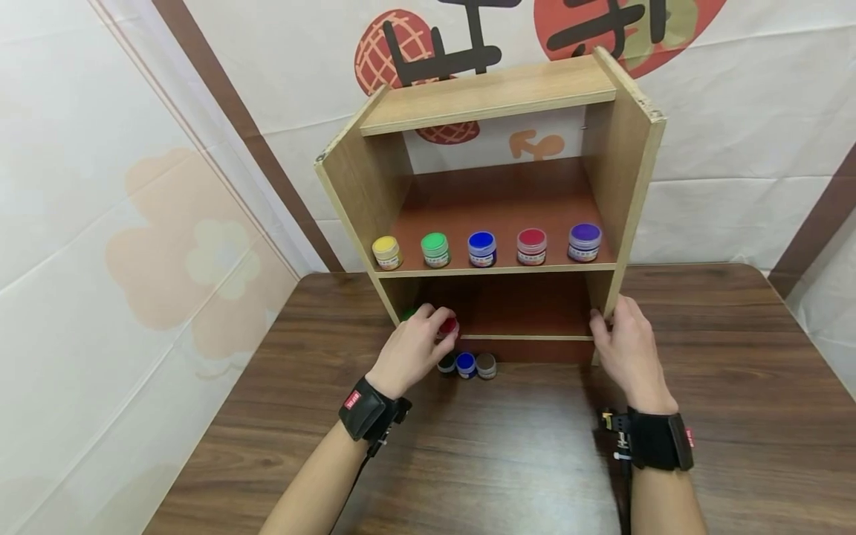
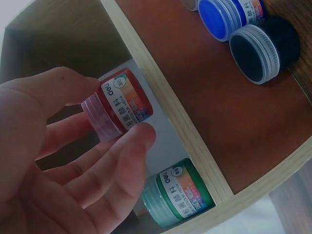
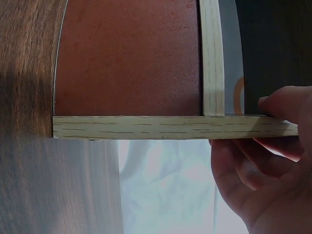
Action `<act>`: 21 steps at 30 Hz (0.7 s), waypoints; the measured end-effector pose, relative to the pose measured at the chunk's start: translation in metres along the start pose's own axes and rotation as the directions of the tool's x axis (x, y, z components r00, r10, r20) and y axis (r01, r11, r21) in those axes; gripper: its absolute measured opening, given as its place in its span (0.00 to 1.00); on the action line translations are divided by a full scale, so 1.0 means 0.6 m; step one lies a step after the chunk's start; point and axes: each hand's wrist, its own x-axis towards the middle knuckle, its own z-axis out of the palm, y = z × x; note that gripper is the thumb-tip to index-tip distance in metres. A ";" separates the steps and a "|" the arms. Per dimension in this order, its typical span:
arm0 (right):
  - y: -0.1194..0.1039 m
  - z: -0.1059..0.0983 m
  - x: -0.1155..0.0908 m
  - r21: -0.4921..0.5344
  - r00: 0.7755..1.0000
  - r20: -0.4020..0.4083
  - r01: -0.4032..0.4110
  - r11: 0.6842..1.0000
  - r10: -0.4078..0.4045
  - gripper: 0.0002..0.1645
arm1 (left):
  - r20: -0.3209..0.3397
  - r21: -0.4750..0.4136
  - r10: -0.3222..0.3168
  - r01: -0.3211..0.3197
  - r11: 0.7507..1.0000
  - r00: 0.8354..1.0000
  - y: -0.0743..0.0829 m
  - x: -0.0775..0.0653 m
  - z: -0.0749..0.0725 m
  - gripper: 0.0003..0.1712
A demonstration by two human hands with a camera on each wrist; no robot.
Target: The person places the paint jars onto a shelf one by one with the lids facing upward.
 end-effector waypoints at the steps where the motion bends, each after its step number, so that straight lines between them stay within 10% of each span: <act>1: 0.000 0.000 0.000 0.000 1.000 0.002 0.000 1.000 0.000 0.16 | 0.000 0.001 -0.002 0.002 1.000 1.000 0.000 0.002 0.001 0.13; 21: 0.000 -0.001 0.001 0.016 1.000 -0.010 0.018 1.000 -0.018 0.17 | -0.019 0.047 -0.113 0.113 0.992 0.993 0.009 0.026 0.021 0.12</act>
